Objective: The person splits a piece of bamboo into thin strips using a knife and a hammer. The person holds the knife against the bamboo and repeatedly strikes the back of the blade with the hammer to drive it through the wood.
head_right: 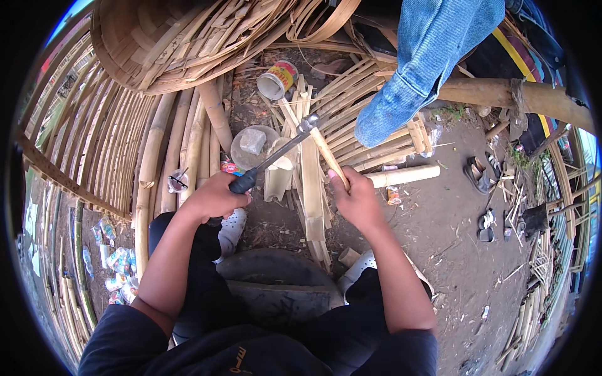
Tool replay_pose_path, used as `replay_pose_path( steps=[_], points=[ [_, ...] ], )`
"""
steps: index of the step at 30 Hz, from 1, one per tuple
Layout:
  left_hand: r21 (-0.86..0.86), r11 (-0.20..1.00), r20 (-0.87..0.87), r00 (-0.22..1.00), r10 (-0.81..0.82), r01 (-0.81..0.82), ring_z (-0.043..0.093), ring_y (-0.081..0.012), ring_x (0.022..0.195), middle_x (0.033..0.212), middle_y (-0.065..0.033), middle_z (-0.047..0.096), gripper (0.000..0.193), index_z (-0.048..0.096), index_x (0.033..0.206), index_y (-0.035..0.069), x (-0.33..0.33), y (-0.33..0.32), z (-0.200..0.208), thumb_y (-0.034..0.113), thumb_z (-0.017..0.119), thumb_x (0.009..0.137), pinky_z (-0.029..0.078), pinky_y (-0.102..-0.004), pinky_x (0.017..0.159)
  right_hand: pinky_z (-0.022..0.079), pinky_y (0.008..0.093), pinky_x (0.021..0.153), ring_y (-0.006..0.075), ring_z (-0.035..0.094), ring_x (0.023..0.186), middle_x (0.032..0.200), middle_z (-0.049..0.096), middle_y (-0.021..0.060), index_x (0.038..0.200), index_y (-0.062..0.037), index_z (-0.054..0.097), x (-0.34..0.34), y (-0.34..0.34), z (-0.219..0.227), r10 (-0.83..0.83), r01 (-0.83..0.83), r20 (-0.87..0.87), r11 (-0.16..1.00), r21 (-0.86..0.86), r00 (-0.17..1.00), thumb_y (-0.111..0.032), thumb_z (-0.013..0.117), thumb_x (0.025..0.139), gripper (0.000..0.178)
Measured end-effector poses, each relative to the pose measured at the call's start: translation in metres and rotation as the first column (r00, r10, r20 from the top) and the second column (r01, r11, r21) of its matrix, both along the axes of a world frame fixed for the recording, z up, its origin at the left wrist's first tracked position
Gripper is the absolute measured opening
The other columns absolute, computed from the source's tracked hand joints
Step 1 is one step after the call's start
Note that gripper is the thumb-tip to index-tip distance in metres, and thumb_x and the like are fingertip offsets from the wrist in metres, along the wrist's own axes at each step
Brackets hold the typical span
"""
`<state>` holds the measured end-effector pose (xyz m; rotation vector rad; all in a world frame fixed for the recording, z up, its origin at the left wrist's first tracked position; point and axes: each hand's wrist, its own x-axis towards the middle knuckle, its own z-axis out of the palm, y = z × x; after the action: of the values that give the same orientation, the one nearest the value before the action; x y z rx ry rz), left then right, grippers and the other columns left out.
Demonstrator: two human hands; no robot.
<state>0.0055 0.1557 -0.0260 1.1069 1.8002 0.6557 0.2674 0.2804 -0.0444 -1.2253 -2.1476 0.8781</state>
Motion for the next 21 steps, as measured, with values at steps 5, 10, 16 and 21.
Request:
replay_pose_path(
  steps=[5, 10, 16, 21],
  points=[
    [0.01, 1.0, 0.029, 0.999, -0.023, 0.023, 0.05, -0.0102, 0.043, 0.054, -0.0006, 0.05, 0.016, 0.06, 0.078, 0.0, -0.001, -0.002, 0.0, 0.015, 0.067, 0.075, 0.04, -0.0281, 0.043, 0.039, 0.0397, 0.05, 0.0338, 0.043, 0.047, 0.055, 0.048, 0.0207, 0.079, 0.0034, 0.055, -0.003, 0.004, -0.002, -0.028, 0.024, 0.031, 0.993, 0.112, 0.999, -0.026, 0.057, 0.094, 0.033],
    [0.012, 1.0, 0.031, 1.0, 0.001, -0.001, 0.051, -0.0118, 0.043, 0.055, -0.0017, 0.051, 0.016, 0.058, 0.075, 0.0, 0.003, -0.002, 0.006, 0.014, 0.066, 0.073, 0.04, -0.0289, 0.043, 0.041, 0.0414, 0.05, 0.0371, 0.048, 0.048, 0.056, 0.05, 0.0219, 0.079, 0.0025, 0.057, -0.005, 0.007, -0.002, -0.021, 0.017, 0.03, 0.991, 0.136, 0.999, -0.025, 0.057, 0.094, 0.031],
    [-0.035, 0.999, -0.005, 1.0, -0.02, 0.02, 0.052, -0.0115, 0.044, 0.055, -0.0016, 0.052, 0.02, 0.06, 0.078, 0.0, 0.0, -0.003, 0.005, 0.017, 0.069, 0.075, 0.041, -0.0286, 0.044, 0.04, 0.04, 0.049, 0.0322, 0.045, 0.047, 0.054, 0.048, 0.0202, 0.078, 0.0031, 0.054, -0.007, 0.009, 0.001, -0.055, 0.04, 0.098, 0.988, 0.152, 0.994, -0.026, 0.056, 0.095, 0.034],
    [-0.042, 0.999, -0.033, 0.999, -0.02, 0.018, 0.052, -0.0114, 0.044, 0.056, -0.0021, 0.053, 0.021, 0.06, 0.079, -0.001, -0.001, -0.003, 0.002, 0.018, 0.069, 0.076, 0.041, -0.0284, 0.045, 0.039, 0.0392, 0.047, 0.0322, 0.045, 0.044, 0.052, 0.049, 0.0179, 0.077, 0.0033, 0.054, -0.017, -0.001, 0.031, -0.071, 0.116, -0.126, 0.909, 0.401, 0.989, -0.023, 0.055, 0.095, 0.032]
  ],
)
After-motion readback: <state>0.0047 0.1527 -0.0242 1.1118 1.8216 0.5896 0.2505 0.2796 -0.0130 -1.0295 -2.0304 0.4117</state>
